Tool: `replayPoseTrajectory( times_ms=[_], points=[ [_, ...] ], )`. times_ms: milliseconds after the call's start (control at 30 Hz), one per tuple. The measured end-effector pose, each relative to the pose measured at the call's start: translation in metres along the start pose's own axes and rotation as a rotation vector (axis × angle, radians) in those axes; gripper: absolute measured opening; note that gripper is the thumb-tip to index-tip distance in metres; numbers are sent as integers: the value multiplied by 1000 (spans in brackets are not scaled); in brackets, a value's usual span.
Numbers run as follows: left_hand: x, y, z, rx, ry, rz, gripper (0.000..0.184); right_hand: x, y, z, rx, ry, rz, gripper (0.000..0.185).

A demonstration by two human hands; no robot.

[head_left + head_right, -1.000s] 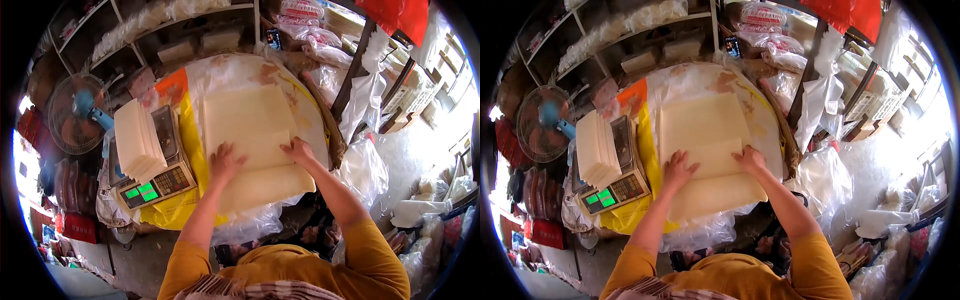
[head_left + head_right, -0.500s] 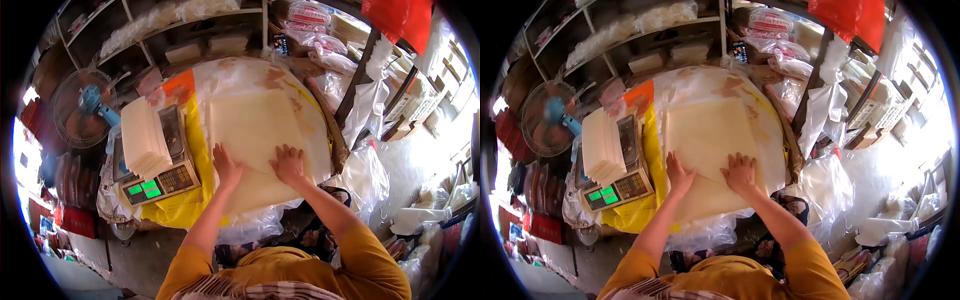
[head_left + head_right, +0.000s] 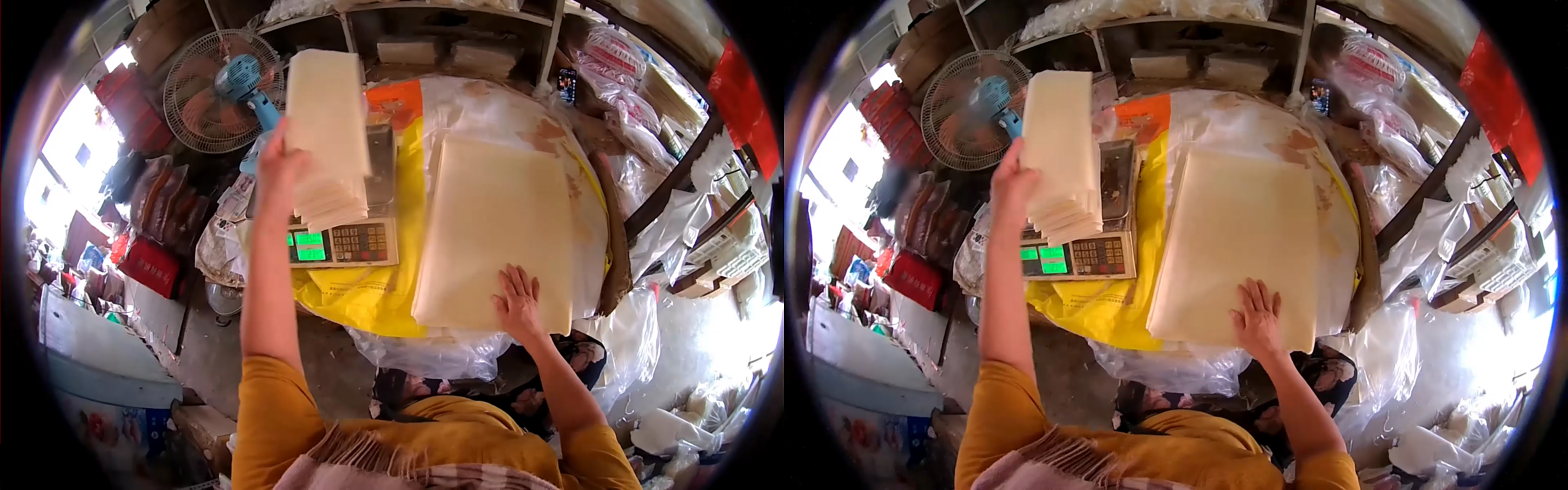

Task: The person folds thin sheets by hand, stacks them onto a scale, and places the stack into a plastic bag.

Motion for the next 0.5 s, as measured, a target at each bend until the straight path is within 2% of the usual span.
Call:
replayPoseTrajectory(
  times_ms=[100, 200, 233, 267, 300, 333, 400, 467, 500],
  points=[
    [38, 53, -47, -33, 214, 96, 64, -2, -2, 2, -12, 4, 7, 50],
    [56, 71, -95, 261, 321, -82, 57, -2, -2, 2, -28, -4, 0, 49],
    [43, 59, -65, 503, 212, 56, 53, -1, -3, 3, -32, -8, -8, 48],
    [43, 53, -73, 477, 224, 8, 56, -1, -5, 3, -30, -4, -5, 49],
    [45, 40, -67, 838, -64, -78, 59, -2, -7, 5, -33, -4, -5, 49],
    [41, 28, -60, 1211, -383, -49, 61, -1, -5, 4, -24, -2, 9, 45],
    [44, 16, -128, 1267, -217, -287, 58, 0, -2, 1, 44, 20, -20, 39],
    [21, -1, -121, 1366, -140, -211, 56, 6, -1, -6, 169, 69, -91, 33],
    [14, -5, -114, 1420, -108, -164, 55, 11, 4, -19, 309, 106, -79, 23]
  ],
)
Point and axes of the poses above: each hand's wrist, its own x-axis towards the middle knuckle, its own y-axis out of the back of the hand, z = x × y, the point moved 8 cm from there along x, towards the middle knuckle, and after that the axes turned 4 degrees about -x, right-handed, at the moved point
